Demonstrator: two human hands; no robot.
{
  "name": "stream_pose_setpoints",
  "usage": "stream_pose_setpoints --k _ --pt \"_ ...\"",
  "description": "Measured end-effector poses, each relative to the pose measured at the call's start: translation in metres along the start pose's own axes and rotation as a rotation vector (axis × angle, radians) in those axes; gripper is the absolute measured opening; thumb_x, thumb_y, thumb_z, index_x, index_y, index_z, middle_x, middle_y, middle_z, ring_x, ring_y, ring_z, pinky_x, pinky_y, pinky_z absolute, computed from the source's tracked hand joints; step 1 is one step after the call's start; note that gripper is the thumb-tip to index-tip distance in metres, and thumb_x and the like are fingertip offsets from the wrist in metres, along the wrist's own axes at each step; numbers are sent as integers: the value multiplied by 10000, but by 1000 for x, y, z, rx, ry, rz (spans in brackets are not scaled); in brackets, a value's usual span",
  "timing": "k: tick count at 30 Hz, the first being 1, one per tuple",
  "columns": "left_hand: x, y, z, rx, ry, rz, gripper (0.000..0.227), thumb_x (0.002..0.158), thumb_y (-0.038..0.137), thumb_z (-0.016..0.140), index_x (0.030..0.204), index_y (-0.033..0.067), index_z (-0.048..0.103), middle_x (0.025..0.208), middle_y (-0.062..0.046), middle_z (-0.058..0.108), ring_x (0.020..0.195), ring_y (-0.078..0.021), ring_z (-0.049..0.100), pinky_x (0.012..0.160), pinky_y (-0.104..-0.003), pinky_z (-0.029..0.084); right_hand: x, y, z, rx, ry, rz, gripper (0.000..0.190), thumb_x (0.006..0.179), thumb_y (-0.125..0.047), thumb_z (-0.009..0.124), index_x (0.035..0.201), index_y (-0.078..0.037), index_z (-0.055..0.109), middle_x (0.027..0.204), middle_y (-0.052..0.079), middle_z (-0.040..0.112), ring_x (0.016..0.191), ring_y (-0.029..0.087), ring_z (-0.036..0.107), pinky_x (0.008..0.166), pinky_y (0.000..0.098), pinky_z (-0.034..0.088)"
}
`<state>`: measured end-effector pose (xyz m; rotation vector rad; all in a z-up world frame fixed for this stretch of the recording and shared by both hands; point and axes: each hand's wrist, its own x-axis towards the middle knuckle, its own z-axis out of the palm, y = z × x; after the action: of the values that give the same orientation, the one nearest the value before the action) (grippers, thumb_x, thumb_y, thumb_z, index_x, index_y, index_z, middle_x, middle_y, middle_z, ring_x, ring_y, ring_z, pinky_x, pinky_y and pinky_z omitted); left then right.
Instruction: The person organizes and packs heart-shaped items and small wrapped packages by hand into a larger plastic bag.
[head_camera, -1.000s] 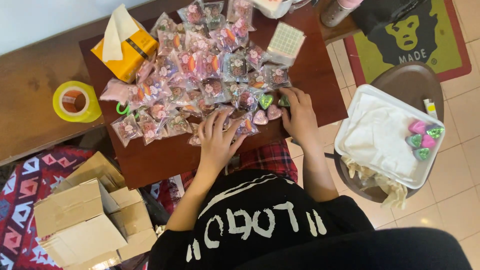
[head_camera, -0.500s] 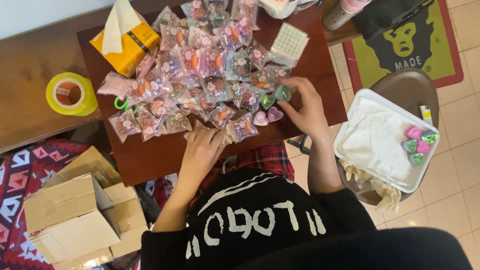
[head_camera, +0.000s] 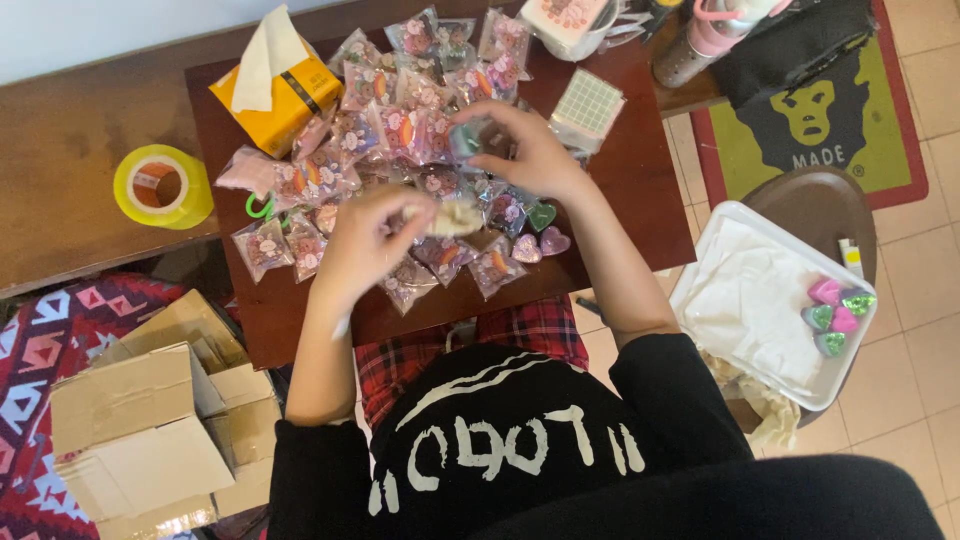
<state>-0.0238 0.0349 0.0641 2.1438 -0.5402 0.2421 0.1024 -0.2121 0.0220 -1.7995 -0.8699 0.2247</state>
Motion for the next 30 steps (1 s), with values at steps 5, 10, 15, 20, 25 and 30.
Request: stream_pose_setpoints --k 5,10,15,20,25,30 --pt "11 -66 37 -312 146 -216 108 1058 133 623 1080 33 658 1002 -91 761 784 -111 775 565 -217 551 -4 44 13 294 34 -33 431 1046 -83 701 1452 -105 558 1203 79 662 1012 126 632 880 262 527" --pt "8 -91 67 -135 349 -282 52 1096 80 602 1085 29 608 847 -37 671 598 -77 520 467 -216 342 -19 69 11 715 78 287 455 1095 -336 586 1449 -49 593 969 128 638 729 149 516 643 262 408" --pt "3 -66 64 -348 414 -189 66 1080 47 598 1123 36 549 929 15 602 779 -22 548 583 -188 413 -12 10 16 826 -56 97 663 1021 -547 595 1402 -4 580 1441 66 625 1350 186 583 1159 353 459" --pt "-10 -87 83 -480 440 -224 67 1101 47 574 1141 40 520 958 -2 570 754 -21 530 607 -199 414 -26 66 34 794 -136 153 650 1000 -526 676 1393 -13 600 1306 86 670 1235 204 622 1107 371 487" --pt "-20 -98 101 -508 365 -217 125 1138 54 571 1258 25 549 1004 -71 617 815 -68 576 695 -224 489 -24 48 35 733 -116 239 589 943 -406 781 1360 -21 621 1309 83 667 1218 183 621 1096 372 482" --pt "1 -53 81 -638 358 46 658 1016 129 737 1497 52 294 1450 -193 488 1328 -262 568 1089 -375 562 -17 30 30 634 5 117 492 876 -42 837 1322 -23 631 1326 69 636 1176 178 622 1044 349 566"
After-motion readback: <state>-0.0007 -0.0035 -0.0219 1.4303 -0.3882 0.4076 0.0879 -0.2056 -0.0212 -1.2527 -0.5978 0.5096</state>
